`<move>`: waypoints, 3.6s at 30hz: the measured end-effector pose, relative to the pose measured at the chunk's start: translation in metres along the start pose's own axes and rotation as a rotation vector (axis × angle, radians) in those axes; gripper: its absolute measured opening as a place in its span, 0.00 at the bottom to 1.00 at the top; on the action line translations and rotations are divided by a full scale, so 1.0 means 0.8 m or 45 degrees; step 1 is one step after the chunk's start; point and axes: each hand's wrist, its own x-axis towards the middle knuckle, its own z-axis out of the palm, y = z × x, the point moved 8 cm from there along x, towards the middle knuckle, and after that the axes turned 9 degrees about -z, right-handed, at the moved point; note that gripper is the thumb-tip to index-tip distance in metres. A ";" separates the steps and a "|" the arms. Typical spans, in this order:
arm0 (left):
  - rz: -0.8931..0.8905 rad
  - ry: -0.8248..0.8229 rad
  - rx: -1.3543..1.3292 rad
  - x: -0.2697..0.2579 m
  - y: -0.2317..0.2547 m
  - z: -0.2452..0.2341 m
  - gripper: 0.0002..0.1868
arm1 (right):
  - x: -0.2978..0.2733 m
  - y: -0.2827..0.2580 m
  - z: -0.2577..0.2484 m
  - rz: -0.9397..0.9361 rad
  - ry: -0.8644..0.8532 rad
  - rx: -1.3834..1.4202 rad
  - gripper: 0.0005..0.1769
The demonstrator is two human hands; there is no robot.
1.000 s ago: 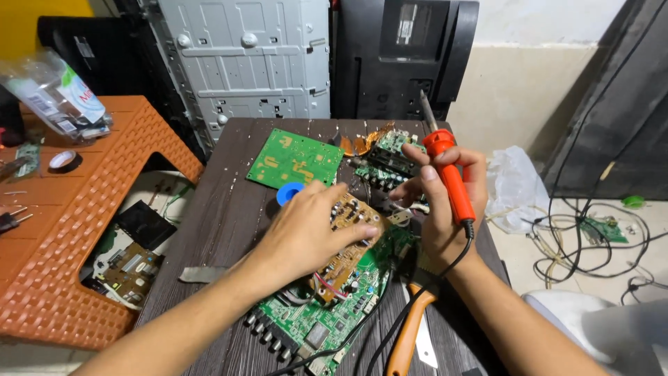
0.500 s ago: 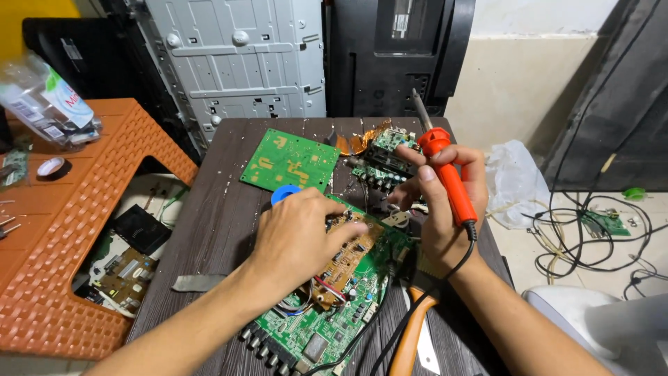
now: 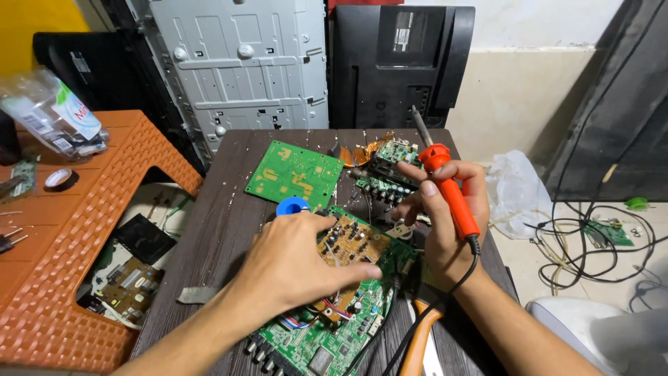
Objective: Soldering and cleaning electronic components on a circuit board using a soldering iron and a brush.
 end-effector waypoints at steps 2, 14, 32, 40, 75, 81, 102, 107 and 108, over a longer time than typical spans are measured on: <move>-0.066 0.014 0.248 0.011 -0.012 0.024 0.56 | -0.002 -0.003 0.006 0.125 -0.038 -0.038 0.10; 0.043 0.046 0.349 0.004 -0.010 0.038 0.49 | -0.003 -0.008 0.006 0.146 -0.020 -0.071 0.11; -0.185 -0.045 0.328 -0.012 -0.007 0.041 0.35 | -0.004 -0.003 0.006 0.179 -0.028 -0.064 0.10; -0.112 0.061 0.347 -0.002 -0.018 0.053 0.35 | -0.003 -0.004 0.007 0.183 -0.050 -0.059 0.11; -0.211 -0.100 0.492 -0.099 -0.039 0.058 0.91 | -0.067 -0.103 -0.066 0.348 -0.189 -0.295 0.12; -0.319 -0.194 0.468 -0.119 -0.034 0.060 0.94 | -0.124 -0.142 -0.077 0.367 -0.381 -0.745 0.13; 0.320 -0.659 0.583 -0.082 -0.079 0.028 1.01 | -0.168 -0.132 -0.109 0.391 -0.200 -0.524 0.11; 0.232 -0.772 0.802 -0.063 -0.076 0.031 1.05 | -0.170 -0.134 -0.109 0.466 -0.171 -0.607 0.12; 0.231 -0.777 0.800 -0.066 -0.070 0.027 1.05 | -0.171 -0.134 -0.107 0.472 -0.171 -0.608 0.12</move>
